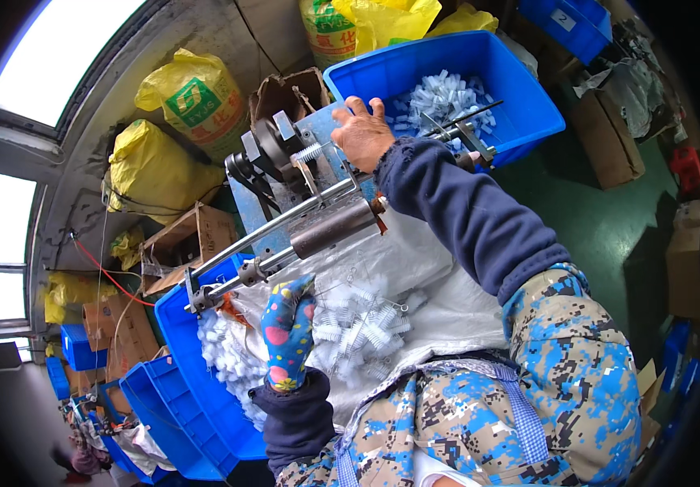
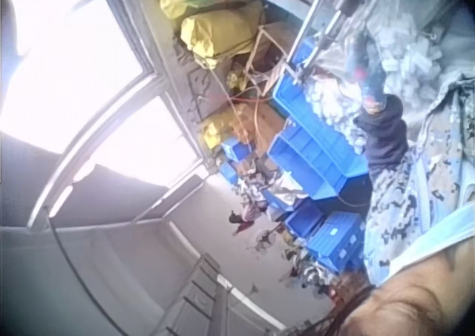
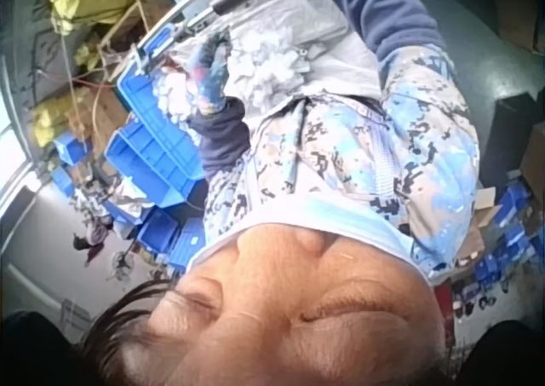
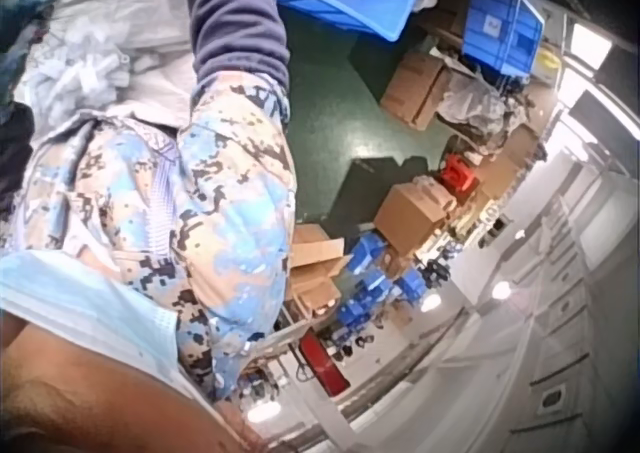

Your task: The person assembles small white plastic components using a manual assembly machine, securing them together.

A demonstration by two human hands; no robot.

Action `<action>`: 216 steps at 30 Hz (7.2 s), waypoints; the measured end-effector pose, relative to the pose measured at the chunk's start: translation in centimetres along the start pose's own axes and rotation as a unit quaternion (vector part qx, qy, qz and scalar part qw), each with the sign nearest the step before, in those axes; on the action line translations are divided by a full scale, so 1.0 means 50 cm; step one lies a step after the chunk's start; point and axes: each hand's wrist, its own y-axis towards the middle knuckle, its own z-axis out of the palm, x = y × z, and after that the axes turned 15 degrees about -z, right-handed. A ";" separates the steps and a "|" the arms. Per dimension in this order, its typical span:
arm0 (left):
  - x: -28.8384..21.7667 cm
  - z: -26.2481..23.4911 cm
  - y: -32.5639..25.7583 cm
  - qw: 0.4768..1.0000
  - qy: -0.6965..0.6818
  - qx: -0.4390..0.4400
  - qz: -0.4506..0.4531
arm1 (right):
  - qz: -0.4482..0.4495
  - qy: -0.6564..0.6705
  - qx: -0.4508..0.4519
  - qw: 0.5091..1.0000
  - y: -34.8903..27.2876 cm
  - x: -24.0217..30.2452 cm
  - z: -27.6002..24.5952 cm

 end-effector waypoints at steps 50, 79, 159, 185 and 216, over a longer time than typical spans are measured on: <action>-0.039 -0.035 -0.037 0.940 0.313 -0.034 0.130 | 0.010 -0.010 0.060 0.998 -0.002 0.065 0.035; -0.054 -0.009 -0.033 0.954 0.251 -0.077 0.143 | -0.005 0.106 0.123 0.987 0.003 0.000 -0.015; -0.020 -0.013 -0.016 0.935 -0.337 -0.108 0.038 | -0.040 0.002 0.099 0.994 -0.046 0.079 0.012; -0.024 -0.010 0.003 0.965 0.223 -0.122 0.057 | -0.118 0.189 -0.046 0.974 -0.095 0.121 -0.115; 0.009 -0.022 0.002 0.971 0.188 -0.085 0.120 | -0.027 0.140 0.097 0.985 0.030 0.069 0.014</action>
